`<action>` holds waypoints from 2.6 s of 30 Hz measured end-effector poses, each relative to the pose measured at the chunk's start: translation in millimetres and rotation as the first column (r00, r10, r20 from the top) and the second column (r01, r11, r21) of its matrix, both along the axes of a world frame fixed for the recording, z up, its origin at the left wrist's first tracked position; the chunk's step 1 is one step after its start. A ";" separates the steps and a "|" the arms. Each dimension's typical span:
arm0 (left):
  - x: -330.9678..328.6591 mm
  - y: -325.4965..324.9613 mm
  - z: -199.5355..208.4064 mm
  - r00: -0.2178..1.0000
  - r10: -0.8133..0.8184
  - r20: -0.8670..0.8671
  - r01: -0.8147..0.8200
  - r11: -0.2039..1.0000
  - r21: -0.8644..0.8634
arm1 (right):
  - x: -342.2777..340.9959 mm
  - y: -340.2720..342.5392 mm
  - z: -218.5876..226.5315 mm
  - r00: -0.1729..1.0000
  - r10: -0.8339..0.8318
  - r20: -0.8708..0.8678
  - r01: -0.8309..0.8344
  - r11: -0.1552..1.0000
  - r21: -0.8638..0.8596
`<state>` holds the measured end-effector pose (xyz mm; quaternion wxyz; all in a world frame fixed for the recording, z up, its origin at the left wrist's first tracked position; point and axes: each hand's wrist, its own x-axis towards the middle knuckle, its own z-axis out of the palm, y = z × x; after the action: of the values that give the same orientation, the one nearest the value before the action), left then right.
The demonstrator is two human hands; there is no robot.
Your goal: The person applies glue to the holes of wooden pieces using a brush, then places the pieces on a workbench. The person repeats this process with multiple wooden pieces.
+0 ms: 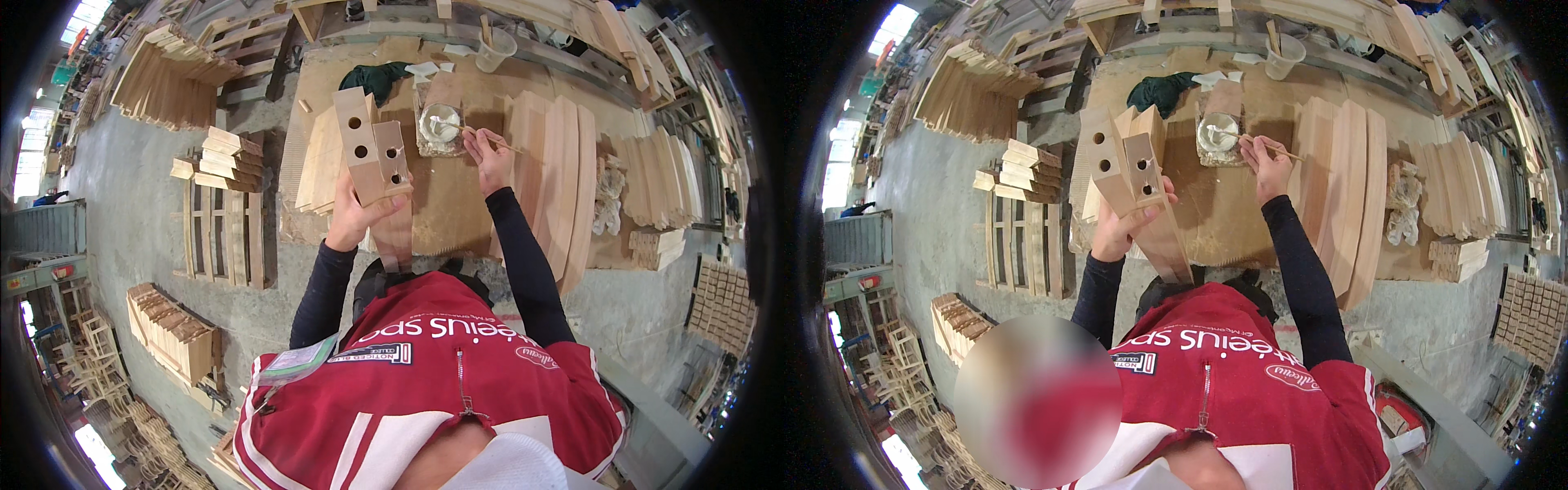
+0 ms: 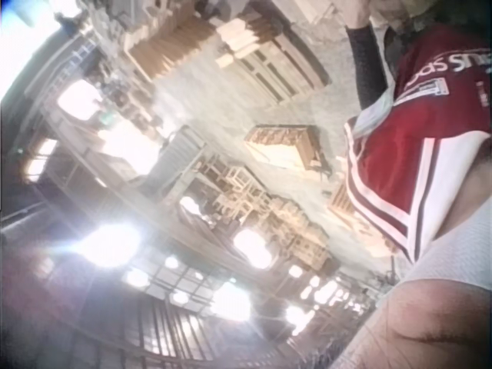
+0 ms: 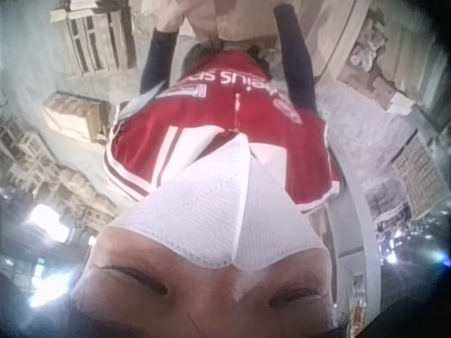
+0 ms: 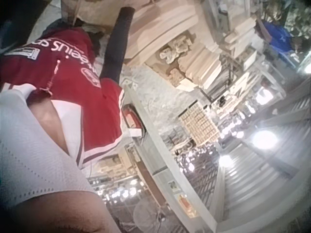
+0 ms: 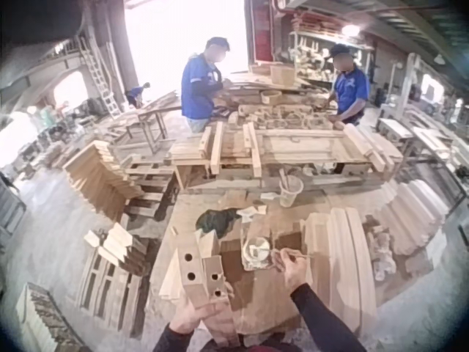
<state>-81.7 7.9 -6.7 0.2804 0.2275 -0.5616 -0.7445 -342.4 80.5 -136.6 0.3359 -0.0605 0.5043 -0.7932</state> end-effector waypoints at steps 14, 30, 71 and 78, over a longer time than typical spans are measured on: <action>-5.5 -6.8 -21.0 0.998 -0.067 0.000 0.067 0.996 0.053 | -23.4 3.7 53.5 0.989 0.007 0.150 0.009 0.995 -0.104; -21.6 8.3 1.5 0.995 -0.094 0.015 0.096 0.990 -0.099 | 30.1 1.3 203.5 0.841 0.168 -0.514 -0.327 0.915 -0.237; -19.3 15.3 9.7 0.995 -0.074 0.059 0.079 0.993 -0.092 | 21.7 -6.5 223.5 0.838 0.098 -0.537 -0.269 0.930 -0.250; -24.3 12.1 17.9 0.996 0.012 0.093 0.000 0.992 -0.125 | 29.5 33.5 300.2 0.378 0.270 -0.886 -0.490 0.870 0.056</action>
<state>-106.0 20.0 11.2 0.2697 0.2457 -0.6190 -0.6955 -313.0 114.0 163.6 0.1970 -0.6054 0.4855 -0.5991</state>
